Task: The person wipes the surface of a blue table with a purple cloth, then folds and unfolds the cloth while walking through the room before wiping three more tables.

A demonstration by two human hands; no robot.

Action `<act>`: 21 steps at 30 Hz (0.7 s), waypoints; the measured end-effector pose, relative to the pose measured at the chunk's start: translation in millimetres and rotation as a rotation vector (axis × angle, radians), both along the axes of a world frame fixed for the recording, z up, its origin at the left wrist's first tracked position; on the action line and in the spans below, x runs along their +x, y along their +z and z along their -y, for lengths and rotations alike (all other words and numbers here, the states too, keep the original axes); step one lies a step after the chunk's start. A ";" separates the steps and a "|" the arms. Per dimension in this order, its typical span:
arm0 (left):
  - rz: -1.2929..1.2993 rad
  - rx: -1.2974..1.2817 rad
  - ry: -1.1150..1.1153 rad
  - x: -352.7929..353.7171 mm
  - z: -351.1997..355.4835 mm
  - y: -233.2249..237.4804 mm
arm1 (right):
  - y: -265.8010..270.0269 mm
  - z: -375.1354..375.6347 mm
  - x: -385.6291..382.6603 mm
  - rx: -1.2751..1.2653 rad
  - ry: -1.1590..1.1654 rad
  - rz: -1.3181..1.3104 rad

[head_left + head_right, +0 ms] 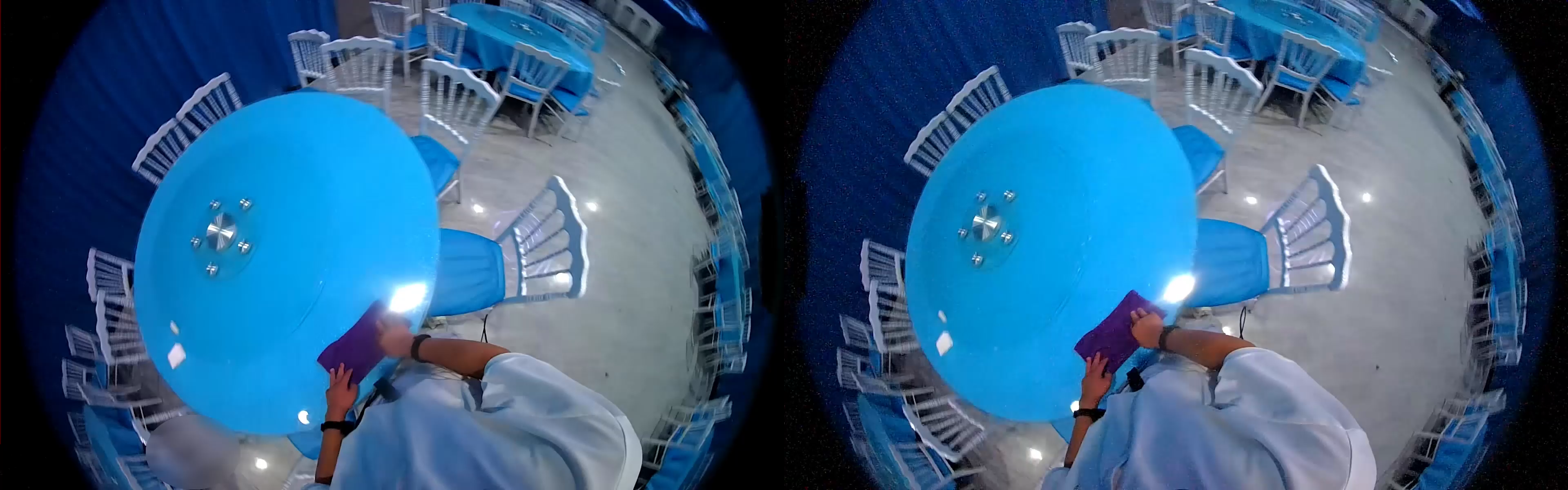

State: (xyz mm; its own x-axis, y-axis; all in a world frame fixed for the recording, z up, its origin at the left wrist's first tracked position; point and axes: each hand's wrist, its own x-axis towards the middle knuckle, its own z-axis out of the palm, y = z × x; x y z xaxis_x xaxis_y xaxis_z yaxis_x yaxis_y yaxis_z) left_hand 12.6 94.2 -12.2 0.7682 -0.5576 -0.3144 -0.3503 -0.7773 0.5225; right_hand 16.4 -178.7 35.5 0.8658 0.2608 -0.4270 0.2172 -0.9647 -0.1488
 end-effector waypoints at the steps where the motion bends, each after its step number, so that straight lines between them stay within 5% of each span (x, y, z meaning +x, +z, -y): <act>1: 0.001 0.000 0.036 -12.7 -16.2 7.9 | -19.2 -15.6 0.2 0.000 0.036 0.001; 4: 0.069 0.146 0.097 -30.4 -50.0 21.5 | -27.9 -50.2 9.9 0.082 0.350 -0.083; 6: 0.083 0.155 0.110 -25.9 -51.9 11.8 | 2.8 -60.2 4.1 0.093 0.277 -0.117; 9: 0.193 0.111 0.122 -11.0 -32.1 -12.6 | -35.7 -12.4 1.8 0.236 0.043 -0.022; 12: 0.110 -0.139 -0.110 15.6 29.5 7.1 | -5.0 59.7 -7.5 0.162 -0.234 0.009; 17: 0.084 -0.088 -0.254 30.6 93.0 9.6 | 0.6 112.1 -19.8 -0.049 -0.191 -0.028; 21: 0.085 0.041 -0.222 37.1 54.3 15.6 | -17.2 66.5 -3.4 -0.073 -0.159 0.095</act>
State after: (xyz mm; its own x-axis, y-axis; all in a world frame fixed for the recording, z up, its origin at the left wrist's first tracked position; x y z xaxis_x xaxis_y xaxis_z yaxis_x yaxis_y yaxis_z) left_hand 49.7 39.9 3.5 0.6526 -0.7043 -0.2793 -0.5569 -0.6958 0.4536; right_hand 13.0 -245.2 18.4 0.9311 0.0885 -0.3539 0.0706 -0.9955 -0.0632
